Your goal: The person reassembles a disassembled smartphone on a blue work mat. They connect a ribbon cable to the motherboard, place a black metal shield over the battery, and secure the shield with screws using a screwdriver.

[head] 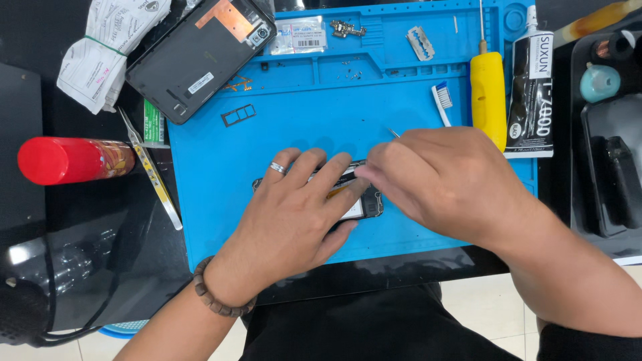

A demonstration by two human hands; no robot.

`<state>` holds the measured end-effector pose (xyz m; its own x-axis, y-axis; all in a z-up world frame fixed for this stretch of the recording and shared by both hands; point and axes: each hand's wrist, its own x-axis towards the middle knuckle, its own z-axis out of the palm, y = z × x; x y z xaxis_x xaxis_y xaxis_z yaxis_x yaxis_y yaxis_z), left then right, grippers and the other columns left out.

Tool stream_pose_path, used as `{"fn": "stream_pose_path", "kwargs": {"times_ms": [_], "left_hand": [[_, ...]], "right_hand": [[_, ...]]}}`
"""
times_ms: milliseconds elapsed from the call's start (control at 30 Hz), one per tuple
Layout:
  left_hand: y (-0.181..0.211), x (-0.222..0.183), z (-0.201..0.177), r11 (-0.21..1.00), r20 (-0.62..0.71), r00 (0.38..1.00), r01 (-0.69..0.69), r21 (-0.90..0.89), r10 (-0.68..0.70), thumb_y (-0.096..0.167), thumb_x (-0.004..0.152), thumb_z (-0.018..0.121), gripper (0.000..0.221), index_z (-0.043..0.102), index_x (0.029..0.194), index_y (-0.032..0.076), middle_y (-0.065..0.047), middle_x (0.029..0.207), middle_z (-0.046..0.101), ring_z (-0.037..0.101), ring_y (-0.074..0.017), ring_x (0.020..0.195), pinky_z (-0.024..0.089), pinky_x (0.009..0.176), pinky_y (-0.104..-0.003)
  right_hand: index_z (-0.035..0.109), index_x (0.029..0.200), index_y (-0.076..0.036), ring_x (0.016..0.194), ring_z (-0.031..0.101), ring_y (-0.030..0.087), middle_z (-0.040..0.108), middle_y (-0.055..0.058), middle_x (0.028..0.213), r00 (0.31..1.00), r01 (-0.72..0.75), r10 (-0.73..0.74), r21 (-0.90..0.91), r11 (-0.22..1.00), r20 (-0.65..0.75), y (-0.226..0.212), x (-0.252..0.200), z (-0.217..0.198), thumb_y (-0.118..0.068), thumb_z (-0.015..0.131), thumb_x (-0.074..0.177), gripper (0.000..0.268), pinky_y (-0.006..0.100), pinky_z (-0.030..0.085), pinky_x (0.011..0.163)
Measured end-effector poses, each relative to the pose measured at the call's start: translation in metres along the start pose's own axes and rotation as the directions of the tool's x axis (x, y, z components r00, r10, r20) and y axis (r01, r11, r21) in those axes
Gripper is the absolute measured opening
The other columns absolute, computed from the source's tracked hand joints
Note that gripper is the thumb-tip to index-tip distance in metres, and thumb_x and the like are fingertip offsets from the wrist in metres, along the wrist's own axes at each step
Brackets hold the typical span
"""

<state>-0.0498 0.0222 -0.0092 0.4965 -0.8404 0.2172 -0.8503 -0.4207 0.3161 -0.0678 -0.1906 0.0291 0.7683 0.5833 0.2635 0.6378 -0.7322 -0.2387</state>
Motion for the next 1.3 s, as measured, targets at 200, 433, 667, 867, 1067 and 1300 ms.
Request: {"fn": "stream_pose_path", "kwargs": {"times_ms": [200,433,667,867,1067,1300], "left_hand": [[-0.001,-0.001,-0.001,1.0,0.004,1.0,-0.013,0.0,0.013,0.038,0.088,0.063,0.046,0.055,0.125,0.011,-0.012,0.125,0.048,0.047,-0.0324,0.105,0.041,0.085,-0.051],[-0.004,0.0,-0.002,1.0,0.02,1.0,-0.014,-0.023,0.015,0.039,0.084,0.068,0.05,0.056,0.125,0.012,-0.01,0.126,0.049,0.048,-0.0316,0.103,0.042,0.083,-0.05],[-0.005,-0.001,-0.001,1.0,0.019,1.0,-0.013,-0.019,0.014,0.039,0.086,0.066,0.049,0.055,0.125,0.012,-0.012,0.126,0.049,0.047,-0.0322,0.109,0.041,0.088,-0.052],[-0.006,-0.001,-0.001,0.999,0.039,0.999,-0.022,-0.023,0.023,0.041,0.083,0.07,0.054,0.055,0.127,0.012,-0.011,0.126,0.049,0.047,-0.0314,0.11,0.04,0.088,-0.052],[-0.006,-0.001,0.0,0.999,0.038,0.999,-0.016,-0.05,0.018,0.04,0.082,0.071,0.054,0.056,0.126,0.012,-0.011,0.127,0.049,0.047,-0.0316,0.111,0.039,0.091,-0.052],[-0.006,0.0,-0.001,0.999,0.022,0.999,-0.035,-0.027,0.036,0.039,0.082,0.073,0.056,0.053,0.126,0.011,-0.012,0.127,0.051,0.049,-0.0313,0.109,0.04,0.089,-0.051]], "right_hand": [[0.05,0.11,0.006,0.085,0.054,0.036,0.054,0.022,0.096,0.991,-0.099,0.088,0.105,0.99,0.102,-0.006,0.006,-0.01,0.001,0.054,0.092,0.02,0.043,0.044,0.055],[0.056,0.091,-0.003,0.057,0.051,0.024,0.056,0.009,0.072,1.0,-0.015,0.016,0.036,0.999,-0.023,-0.002,0.0,0.001,-0.008,0.071,0.093,0.016,0.037,0.038,0.043],[0.049,0.115,0.007,0.09,0.057,0.037,0.057,0.023,0.101,0.992,-0.098,0.091,0.071,0.993,0.092,-0.008,0.004,-0.006,-0.005,0.061,0.092,0.029,0.045,0.049,0.063],[0.052,0.099,0.0,0.069,0.055,0.029,0.058,0.015,0.085,0.99,-0.124,0.118,0.075,0.989,0.082,-0.003,-0.003,-0.003,-0.013,0.067,0.092,0.02,0.04,0.043,0.048],[0.052,0.105,-0.005,0.072,0.055,0.03,0.057,0.013,0.087,0.957,-0.162,0.197,-0.168,0.972,0.215,-0.012,-0.009,-0.017,-0.032,0.063,0.094,0.031,0.044,0.045,0.051],[0.045,0.073,-0.013,0.05,0.044,0.019,0.044,0.001,0.06,0.978,-0.042,0.117,-0.388,0.921,0.172,-0.008,-0.012,-0.018,-0.039,0.067,0.102,0.044,0.036,0.031,0.038]]}}
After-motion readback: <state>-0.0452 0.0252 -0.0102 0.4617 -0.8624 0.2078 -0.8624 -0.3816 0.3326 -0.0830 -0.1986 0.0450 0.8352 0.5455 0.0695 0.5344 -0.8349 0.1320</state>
